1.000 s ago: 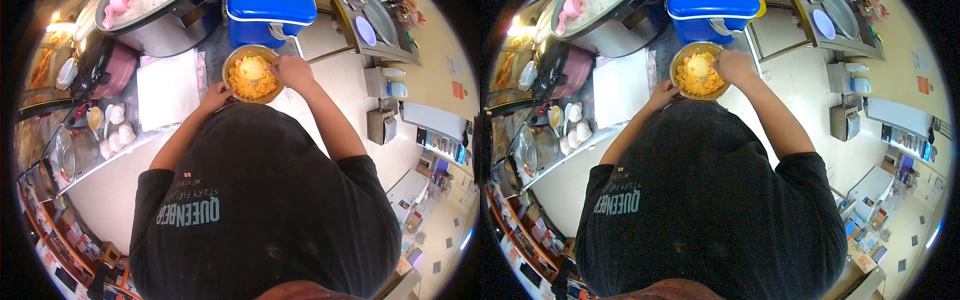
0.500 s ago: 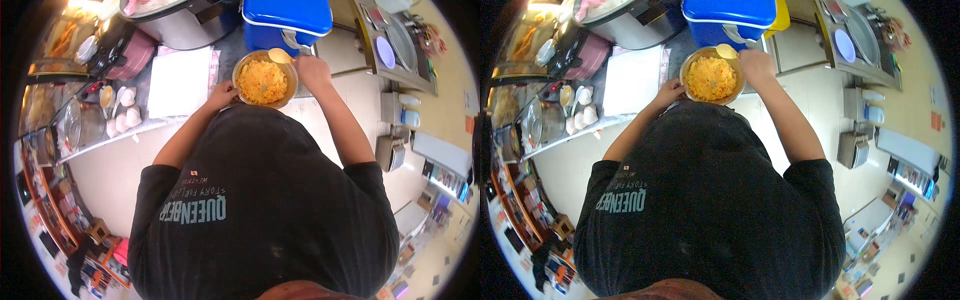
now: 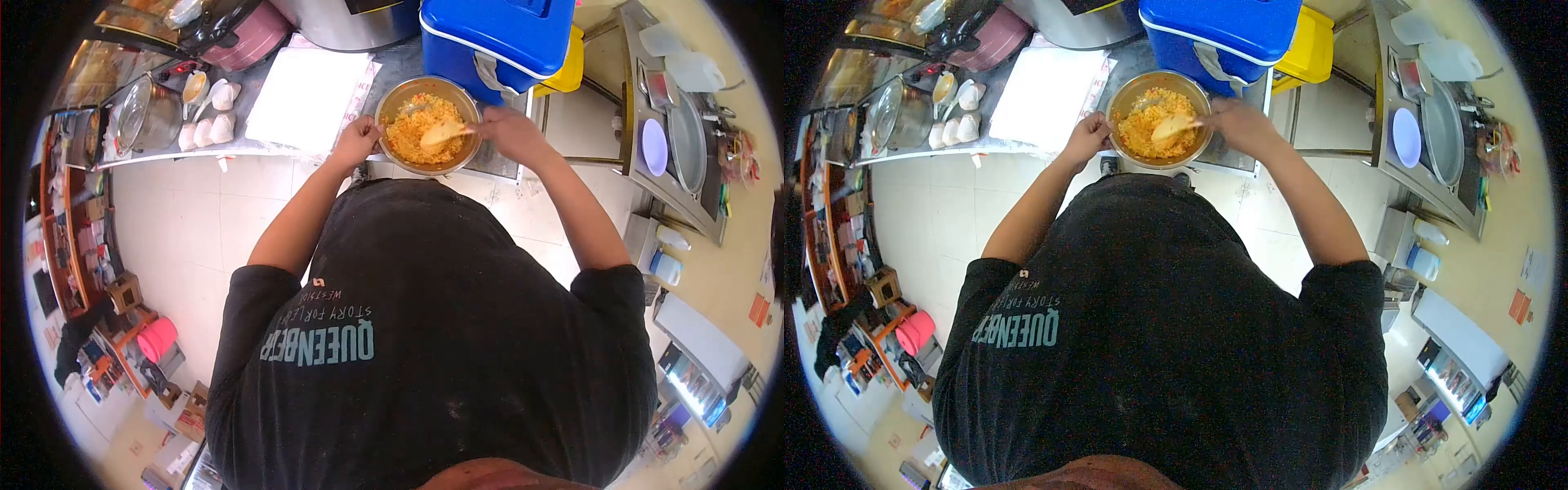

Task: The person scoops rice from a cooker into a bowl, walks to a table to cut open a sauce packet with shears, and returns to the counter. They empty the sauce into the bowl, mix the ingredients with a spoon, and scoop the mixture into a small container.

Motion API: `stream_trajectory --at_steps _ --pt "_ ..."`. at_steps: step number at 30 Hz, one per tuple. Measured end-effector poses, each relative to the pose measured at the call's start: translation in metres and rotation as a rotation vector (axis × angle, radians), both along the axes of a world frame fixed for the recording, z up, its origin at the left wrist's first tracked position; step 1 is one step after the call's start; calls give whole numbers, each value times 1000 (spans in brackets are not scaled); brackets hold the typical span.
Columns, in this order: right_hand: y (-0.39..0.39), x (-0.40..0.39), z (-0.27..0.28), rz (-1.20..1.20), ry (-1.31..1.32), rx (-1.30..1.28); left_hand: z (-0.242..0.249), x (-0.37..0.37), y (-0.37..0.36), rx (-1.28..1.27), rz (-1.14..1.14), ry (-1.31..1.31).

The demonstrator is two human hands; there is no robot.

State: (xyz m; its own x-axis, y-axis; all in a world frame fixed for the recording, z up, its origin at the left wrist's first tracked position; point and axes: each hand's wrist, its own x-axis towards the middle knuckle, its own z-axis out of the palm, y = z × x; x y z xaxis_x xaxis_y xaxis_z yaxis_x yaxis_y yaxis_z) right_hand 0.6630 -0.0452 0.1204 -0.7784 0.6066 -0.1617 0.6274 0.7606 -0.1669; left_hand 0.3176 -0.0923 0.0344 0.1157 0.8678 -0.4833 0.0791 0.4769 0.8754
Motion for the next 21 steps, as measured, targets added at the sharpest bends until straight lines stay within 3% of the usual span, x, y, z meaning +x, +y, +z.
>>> stream_trajectory --at_steps 3,6,10,14,17,20,21 --pt "2 -23 29 -354 27 47 2 4 -6 2 38 29" --pt "7 -50 -3 -325 -241 82 1 11 -13 38 93 32" --pt "-2 -33 16 -325 -246 -140 -21 13 -25 107 108 212" --pt "-29 -29 -13 -412 -129 -245 -30 21 -31 199 33 374" --pt "-51 -68 -15 -574 -123 -281 -27 20 -31 128 31 261" --pt "-83 -78 -30 -469 63 5 -8 22 -33 135 43 196" --pt "-90 -80 -23 -483 -49 -133 -4 19 -32 152 -6 199"
